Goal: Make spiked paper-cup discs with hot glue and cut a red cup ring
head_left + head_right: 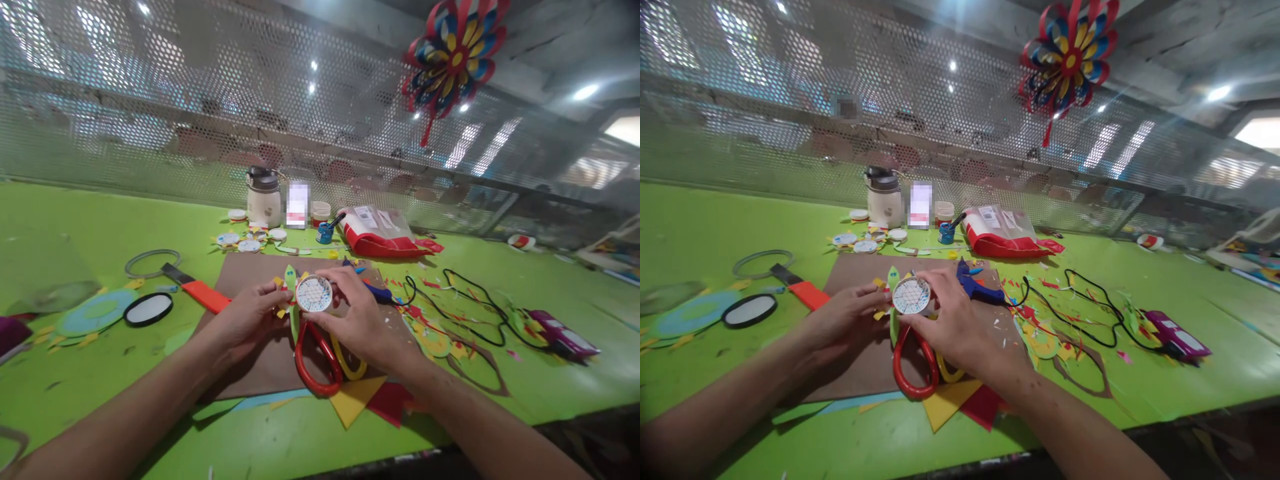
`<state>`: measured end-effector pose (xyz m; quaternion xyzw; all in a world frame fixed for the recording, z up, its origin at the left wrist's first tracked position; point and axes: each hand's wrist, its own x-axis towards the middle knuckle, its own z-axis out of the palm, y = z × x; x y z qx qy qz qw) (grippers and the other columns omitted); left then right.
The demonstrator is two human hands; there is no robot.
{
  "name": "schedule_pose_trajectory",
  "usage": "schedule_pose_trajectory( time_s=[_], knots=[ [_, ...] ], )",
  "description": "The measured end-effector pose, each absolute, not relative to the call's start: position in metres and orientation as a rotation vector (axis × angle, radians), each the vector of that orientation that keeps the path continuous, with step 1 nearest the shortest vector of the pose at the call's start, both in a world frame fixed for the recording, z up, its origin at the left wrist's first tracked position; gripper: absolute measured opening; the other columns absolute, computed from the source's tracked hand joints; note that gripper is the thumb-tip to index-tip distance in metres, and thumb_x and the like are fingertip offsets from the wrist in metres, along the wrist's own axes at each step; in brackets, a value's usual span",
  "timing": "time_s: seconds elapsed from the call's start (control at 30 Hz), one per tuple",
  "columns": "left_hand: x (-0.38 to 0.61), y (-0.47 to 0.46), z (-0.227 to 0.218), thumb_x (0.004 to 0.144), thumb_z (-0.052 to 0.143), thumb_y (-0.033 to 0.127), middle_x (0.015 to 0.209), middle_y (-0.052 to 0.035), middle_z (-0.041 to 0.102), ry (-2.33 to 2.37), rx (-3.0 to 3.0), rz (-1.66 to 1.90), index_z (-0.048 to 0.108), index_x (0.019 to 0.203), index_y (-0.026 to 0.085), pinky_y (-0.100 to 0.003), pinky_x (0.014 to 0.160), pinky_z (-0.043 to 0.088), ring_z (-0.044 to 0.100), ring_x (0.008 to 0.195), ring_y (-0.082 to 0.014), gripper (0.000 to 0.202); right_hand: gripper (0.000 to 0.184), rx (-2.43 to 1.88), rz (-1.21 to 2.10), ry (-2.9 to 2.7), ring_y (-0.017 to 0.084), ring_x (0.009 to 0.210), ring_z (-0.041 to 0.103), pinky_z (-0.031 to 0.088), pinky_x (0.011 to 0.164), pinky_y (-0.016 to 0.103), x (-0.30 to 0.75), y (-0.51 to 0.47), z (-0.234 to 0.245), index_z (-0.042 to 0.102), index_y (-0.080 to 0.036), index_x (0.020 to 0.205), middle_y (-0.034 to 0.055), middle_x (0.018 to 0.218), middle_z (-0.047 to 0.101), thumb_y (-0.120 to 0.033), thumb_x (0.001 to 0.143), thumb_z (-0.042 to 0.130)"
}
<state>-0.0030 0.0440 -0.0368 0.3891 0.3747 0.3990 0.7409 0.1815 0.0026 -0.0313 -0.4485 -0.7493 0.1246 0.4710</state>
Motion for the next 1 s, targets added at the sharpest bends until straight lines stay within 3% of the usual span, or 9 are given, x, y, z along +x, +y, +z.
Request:
schedule_pose_trajectory(
  time_s=[0.3, 0.6, 1.0],
  knots=[
    [-0.002, 0.044, -0.035, 0.082, 0.066, 0.006, 0.077, -0.0064, 0.072, 0.838, 0.830, 0.874, 0.070, 0.078, 0.012, -0.026, 0.061, 0.056, 0.067, 0.066, -0.0158, 0.008, 0.045, -1.171, 0.292, -1.841, 0.025, 0.115, 0.059, 0.051, 0.100, 0.043, 0.187, -0.004, -0.023, 0.059, -0.023, 0.122, 0.0081, 0.120, 0.062, -0.018, 0.081, 0.077],
    [-0.001, 0.046, -0.038, 0.082, 0.067, 0.005, 0.068, -0.0010, 0.068, 0.847, 0.785, 0.884, 0.068, 0.073, 0.013, -0.021, 0.055, 0.055, 0.065, 0.060, -0.0120, 0.013, 0.051, -1.161, 0.505, -1.579, 0.028, 0.109, 0.062, 0.055, 0.093, 0.047, 0.200, 0.008, -0.037, 0.056, -0.022, 0.124, 0.0107, 0.124, 0.060, -0.022, 0.077, 0.076],
    [0.002, 0.042, -0.035, 0.080, 0.067, 0.006, 0.084, -0.0101, 0.077, 0.867, 0.794, 0.857, 0.073, 0.083, 0.012, -0.029, 0.065, 0.058, 0.068, 0.067, -0.0170, 0.009, 0.045, -1.248, 0.517, -1.673, 0.025, 0.107, 0.065, 0.055, 0.094, 0.044, 0.187, -0.007, -0.029, 0.059, -0.025, 0.122, 0.0074, 0.123, 0.065, -0.021, 0.080, 0.076]
  ],
)
